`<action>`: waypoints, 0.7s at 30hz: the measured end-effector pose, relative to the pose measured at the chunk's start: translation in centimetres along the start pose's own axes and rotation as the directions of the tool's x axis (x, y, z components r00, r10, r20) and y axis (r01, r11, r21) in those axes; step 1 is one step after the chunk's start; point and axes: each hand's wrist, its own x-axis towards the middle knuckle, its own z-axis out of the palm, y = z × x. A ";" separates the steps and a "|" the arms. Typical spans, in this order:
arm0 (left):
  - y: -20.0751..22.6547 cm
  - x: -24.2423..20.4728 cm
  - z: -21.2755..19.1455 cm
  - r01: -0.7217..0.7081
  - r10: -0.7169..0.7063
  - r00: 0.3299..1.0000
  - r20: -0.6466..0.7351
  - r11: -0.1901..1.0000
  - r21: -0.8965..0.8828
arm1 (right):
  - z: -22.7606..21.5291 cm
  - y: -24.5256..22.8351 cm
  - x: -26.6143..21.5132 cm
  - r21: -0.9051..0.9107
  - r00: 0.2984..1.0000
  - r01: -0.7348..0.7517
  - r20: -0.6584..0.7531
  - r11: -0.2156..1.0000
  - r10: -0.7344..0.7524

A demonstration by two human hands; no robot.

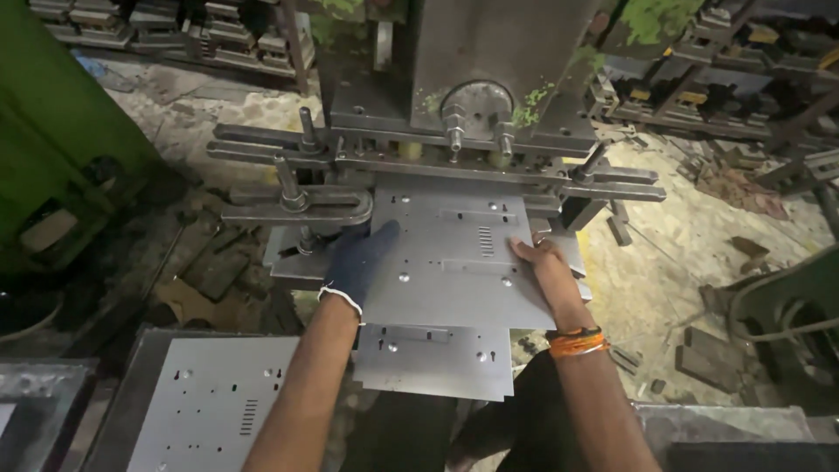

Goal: The recorder is placing metal plates into an industrial stamping press machine and stacking the processed plates.

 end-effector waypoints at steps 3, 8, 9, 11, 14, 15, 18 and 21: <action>2.7 -1.8 0.5 0.031 -0.031 1.000 0.000 0.999 -0.008 | 0.0 0.5 0.3 0.038 0.997 0.070 -0.030 0.997 -0.068; 1.3 -0.9 0.2 0.002 -0.002 1.000 -0.015 0.999 0.048 | -0.3 2.1 1.1 0.015 0.997 0.079 -0.021 0.997 -0.079; 1.0 -0.7 0.2 -0.030 0.032 0.999 -0.017 0.997 0.073 | -0.3 2.0 1.2 0.008 0.995 0.099 -0.020 0.995 -0.099; 1.2 -0.7 0.2 -0.028 0.030 0.999 -0.021 0.998 0.055 | 0.1 0.8 0.4 0.006 0.994 0.103 -0.028 0.995 -0.103; 1.6 -0.9 0.4 0.018 -0.017 0.999 -0.031 0.999 0.032 | 0.2 -0.8 -0.7 -0.009 0.996 0.079 -0.036 0.997 -0.079; 1.9 -1.1 0.5 0.060 -0.059 0.997 -0.041 0.998 0.028 | 0.3 -1.3 -1.1 -0.019 0.998 0.054 -0.033 0.998 -0.055; 1.3 -0.9 0.5 0.065 -0.066 0.997 -0.048 0.998 -0.019 | 0.3 -1.0 -0.8 -0.080 0.994 0.105 -0.031 0.991 -0.107; 0.4 -0.9 0.3 0.008 -0.009 0.998 -0.064 1.000 -0.016 | 1.6 -2.3 -2.0 -0.084 0.992 0.116 -0.048 0.990 -0.120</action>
